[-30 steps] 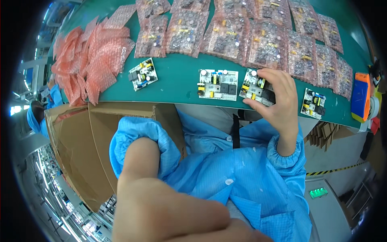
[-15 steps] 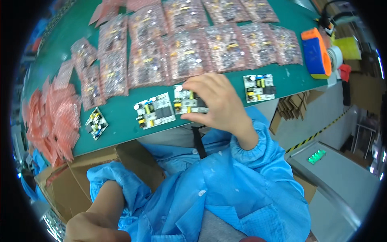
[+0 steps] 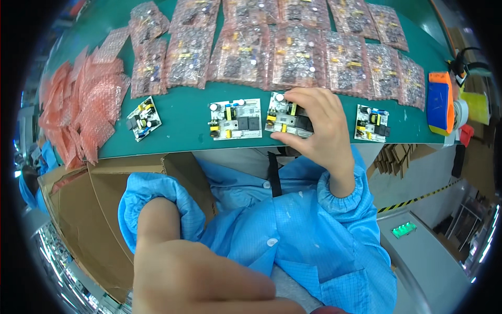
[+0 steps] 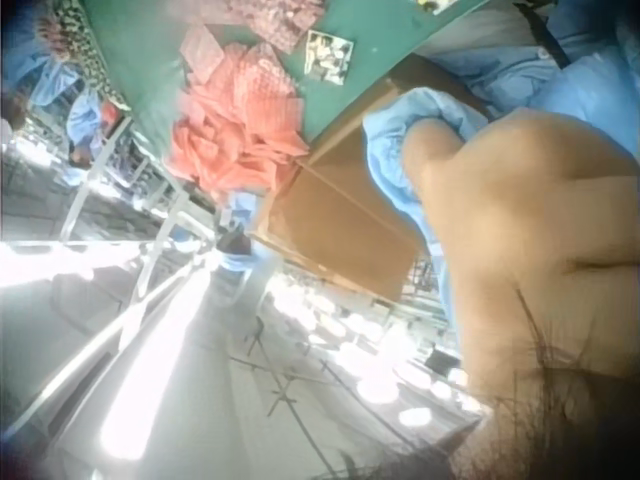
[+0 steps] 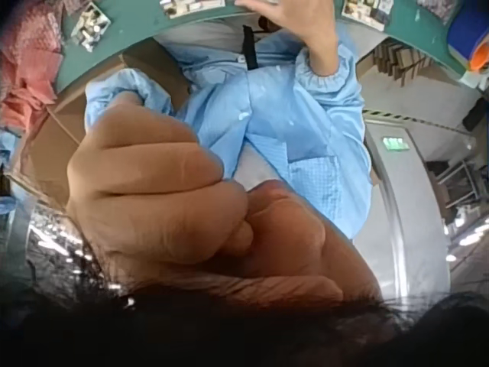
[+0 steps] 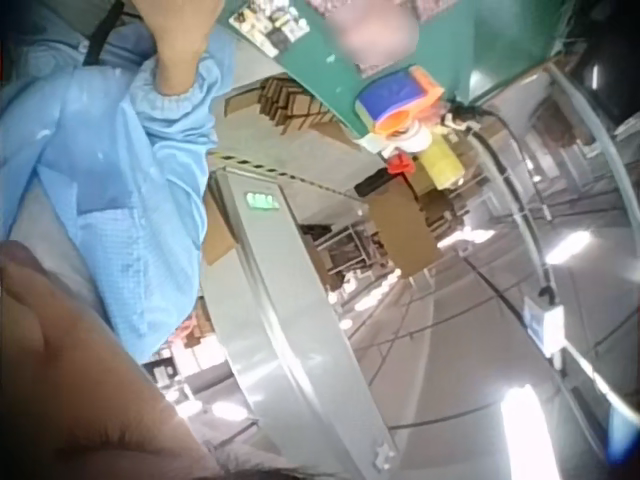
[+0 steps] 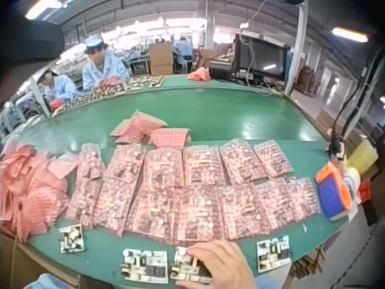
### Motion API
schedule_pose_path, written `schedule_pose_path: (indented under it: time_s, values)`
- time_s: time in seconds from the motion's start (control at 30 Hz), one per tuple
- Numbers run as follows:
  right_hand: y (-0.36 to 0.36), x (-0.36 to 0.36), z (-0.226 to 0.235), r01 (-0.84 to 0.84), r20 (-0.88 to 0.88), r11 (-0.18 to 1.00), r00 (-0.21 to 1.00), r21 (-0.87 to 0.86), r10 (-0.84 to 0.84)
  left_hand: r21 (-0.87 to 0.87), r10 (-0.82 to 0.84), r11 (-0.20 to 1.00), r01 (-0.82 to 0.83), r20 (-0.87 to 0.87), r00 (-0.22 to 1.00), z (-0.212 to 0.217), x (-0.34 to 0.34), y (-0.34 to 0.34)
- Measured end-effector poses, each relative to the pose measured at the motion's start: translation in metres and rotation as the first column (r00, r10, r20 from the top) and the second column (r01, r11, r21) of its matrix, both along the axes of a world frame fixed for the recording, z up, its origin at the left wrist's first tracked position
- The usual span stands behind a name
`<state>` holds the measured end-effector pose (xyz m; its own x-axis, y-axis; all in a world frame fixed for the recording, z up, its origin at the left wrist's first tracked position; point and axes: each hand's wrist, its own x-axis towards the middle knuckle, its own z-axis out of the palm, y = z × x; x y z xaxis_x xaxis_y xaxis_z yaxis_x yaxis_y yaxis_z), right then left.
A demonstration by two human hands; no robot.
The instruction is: Pack circuit boards into anti-static bags and place them into a shipping box.
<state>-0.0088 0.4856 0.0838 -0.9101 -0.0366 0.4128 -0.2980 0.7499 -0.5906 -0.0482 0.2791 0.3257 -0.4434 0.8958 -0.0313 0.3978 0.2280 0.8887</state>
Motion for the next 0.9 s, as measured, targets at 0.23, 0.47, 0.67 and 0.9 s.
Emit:
schedule_pose_path:
  time_s: [0.23,0.47,0.67,0.9]
  values:
    - [-0.009,-0.004,0.002,-0.012,-0.001,1.0,1.0,-0.001,0.012,-0.092,0.27,0.958,-0.273,-0.039,0.962,0.009,0.021,0.001]
    - [-0.006,-0.003,0.005,-0.006,0.004,1.0,1.0,0.006,0.006,-0.179,0.098,0.977,-0.121,-0.131,0.987,0.028,0.005,-0.004]
    - [-0.005,0.001,0.002,0.017,-0.008,1.0,1.0,-0.01,-0.018,0.506,-0.149,0.832,0.227,-0.19,0.97,-0.035,-0.026,-0.057]
    - [-0.001,0.002,0.009,0.003,-0.001,1.0,1.0,-0.02,-0.003,0.554,0.277,0.828,0.084,-0.535,0.798,-0.041,-0.058,-0.059]
